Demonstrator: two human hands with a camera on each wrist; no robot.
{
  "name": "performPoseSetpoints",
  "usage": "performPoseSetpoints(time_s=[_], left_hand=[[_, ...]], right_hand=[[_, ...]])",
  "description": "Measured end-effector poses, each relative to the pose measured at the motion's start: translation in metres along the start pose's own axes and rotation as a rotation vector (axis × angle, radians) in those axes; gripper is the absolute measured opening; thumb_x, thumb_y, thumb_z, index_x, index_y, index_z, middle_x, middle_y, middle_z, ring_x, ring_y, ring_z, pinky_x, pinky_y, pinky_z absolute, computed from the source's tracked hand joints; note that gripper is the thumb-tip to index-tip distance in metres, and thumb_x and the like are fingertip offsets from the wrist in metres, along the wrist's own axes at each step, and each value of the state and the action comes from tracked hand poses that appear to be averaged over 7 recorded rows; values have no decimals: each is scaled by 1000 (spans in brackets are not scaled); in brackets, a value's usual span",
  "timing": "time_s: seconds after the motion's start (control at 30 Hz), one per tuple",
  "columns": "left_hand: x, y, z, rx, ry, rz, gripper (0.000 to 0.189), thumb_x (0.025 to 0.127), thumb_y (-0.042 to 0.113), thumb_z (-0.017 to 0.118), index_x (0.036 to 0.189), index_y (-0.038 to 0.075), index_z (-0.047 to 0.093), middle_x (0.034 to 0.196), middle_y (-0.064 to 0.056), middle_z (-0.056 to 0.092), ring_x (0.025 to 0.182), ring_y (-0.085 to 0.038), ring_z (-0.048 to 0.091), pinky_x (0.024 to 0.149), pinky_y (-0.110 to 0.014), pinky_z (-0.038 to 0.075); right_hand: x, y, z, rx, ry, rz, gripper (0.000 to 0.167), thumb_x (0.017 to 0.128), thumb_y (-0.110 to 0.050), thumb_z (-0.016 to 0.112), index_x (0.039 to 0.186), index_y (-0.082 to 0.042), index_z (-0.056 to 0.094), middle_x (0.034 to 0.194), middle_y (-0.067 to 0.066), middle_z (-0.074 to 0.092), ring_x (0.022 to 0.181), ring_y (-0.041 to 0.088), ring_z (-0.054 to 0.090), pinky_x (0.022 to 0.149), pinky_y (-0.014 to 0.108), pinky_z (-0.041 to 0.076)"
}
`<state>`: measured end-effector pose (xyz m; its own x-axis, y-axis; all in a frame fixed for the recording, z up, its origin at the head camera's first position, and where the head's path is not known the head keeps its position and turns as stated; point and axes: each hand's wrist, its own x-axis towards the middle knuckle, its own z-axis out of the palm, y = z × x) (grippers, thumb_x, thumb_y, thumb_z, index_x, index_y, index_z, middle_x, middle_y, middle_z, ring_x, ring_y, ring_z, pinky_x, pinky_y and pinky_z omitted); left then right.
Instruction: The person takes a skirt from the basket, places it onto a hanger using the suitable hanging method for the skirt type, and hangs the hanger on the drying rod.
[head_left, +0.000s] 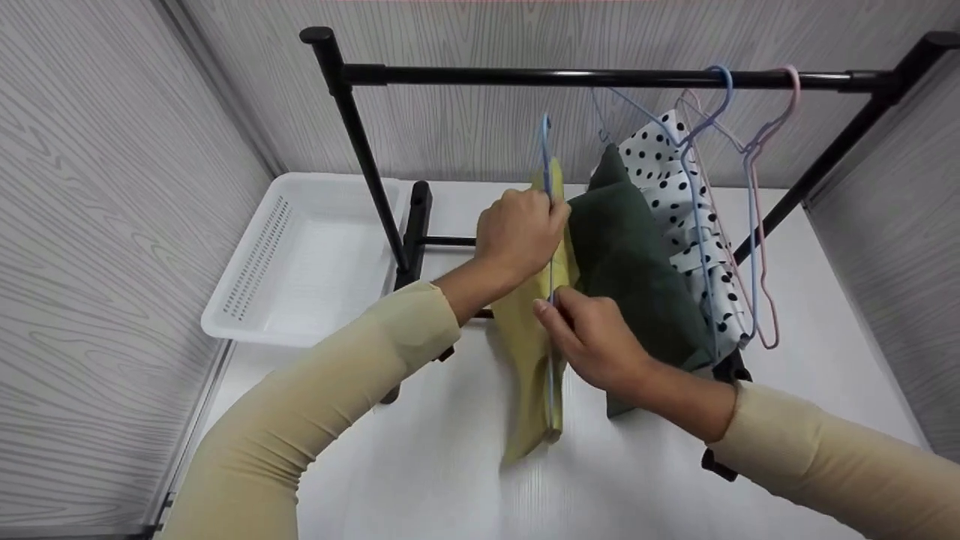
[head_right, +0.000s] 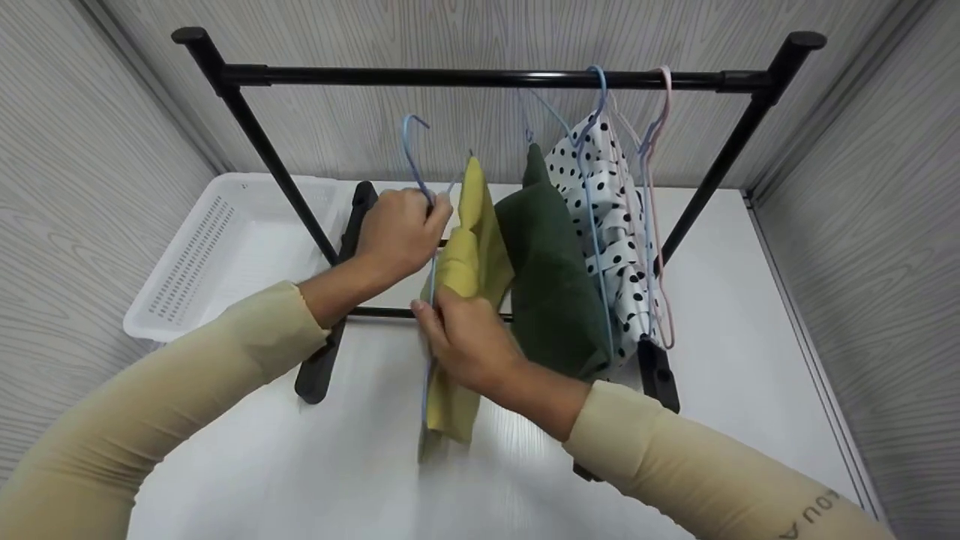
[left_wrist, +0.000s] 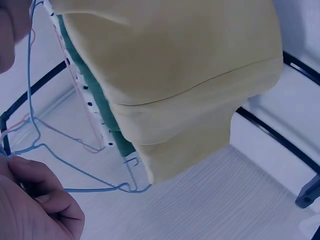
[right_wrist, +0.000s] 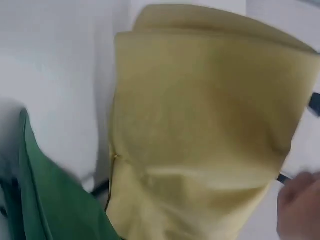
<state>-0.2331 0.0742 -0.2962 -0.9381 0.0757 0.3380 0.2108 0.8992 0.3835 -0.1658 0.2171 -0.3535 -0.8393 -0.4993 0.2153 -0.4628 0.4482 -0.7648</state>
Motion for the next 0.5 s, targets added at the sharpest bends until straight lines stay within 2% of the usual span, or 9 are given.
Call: performPoseSetpoints(time_s=[0.07, 0.13, 0.2, 0.27, 0.37, 0.5], left_hand=[[2, 5, -4, -38, 16, 46, 47, 107, 39, 37, 68, 15, 49, 61, 3, 46, 53, -13, 50, 48, -27, 38], [2, 6, -8, -91, 28, 114, 47, 108, 40, 34, 76, 12, 53, 64, 2, 45, 57, -14, 50, 52, -28, 39], [1, 3, -13, -145, 37, 182, 43, 109, 37, 33, 85, 10, 55, 68, 2, 45, 61, -15, 50, 56, -30, 41], [-2, -4, -16, -170, 49, 234, 38, 109, 31, 33, 91, 7, 55, 70, 0, 45, 65, -17, 49, 60, -33, 42], [-8, -21, -21, -171, 70, 257, 35, 109, 27, 35, 91, 5, 56, 72, -4, 51, 67, -22, 53, 62, -37, 45], [-17, -53, -28, -133, 110, 254, 36, 108, 24, 37, 86, 4, 58, 74, -9, 59, 68, -27, 57, 62, -42, 46]], right_hand=[[0, -2, -6, -103, 94, -27, 27, 106, -25, 48, 86, -8, 56, 65, 0, 48, 59, 11, 54, 53, 24, 49], [1, -1, -14, -204, 186, -91, 26, 106, -20, 46, 85, -8, 55, 64, 0, 48, 57, 9, 52, 51, 24, 47], [5, 2, -24, -284, 279, -166, 27, 105, -17, 46, 81, -7, 54, 61, 1, 47, 52, 10, 47, 47, 24, 42], [11, 7, -34, -339, 345, -204, 29, 104, -17, 45, 78, -6, 53, 59, 2, 46, 50, 12, 44, 46, 26, 39], [21, 17, -48, -395, 401, -181, 34, 104, -19, 44, 74, -6, 50, 56, 4, 44, 48, 17, 43, 45, 29, 37], [31, 38, -67, -513, 405, -99, 40, 105, -24, 43, 69, -8, 48, 55, 5, 44, 49, 24, 44, 47, 36, 36]])
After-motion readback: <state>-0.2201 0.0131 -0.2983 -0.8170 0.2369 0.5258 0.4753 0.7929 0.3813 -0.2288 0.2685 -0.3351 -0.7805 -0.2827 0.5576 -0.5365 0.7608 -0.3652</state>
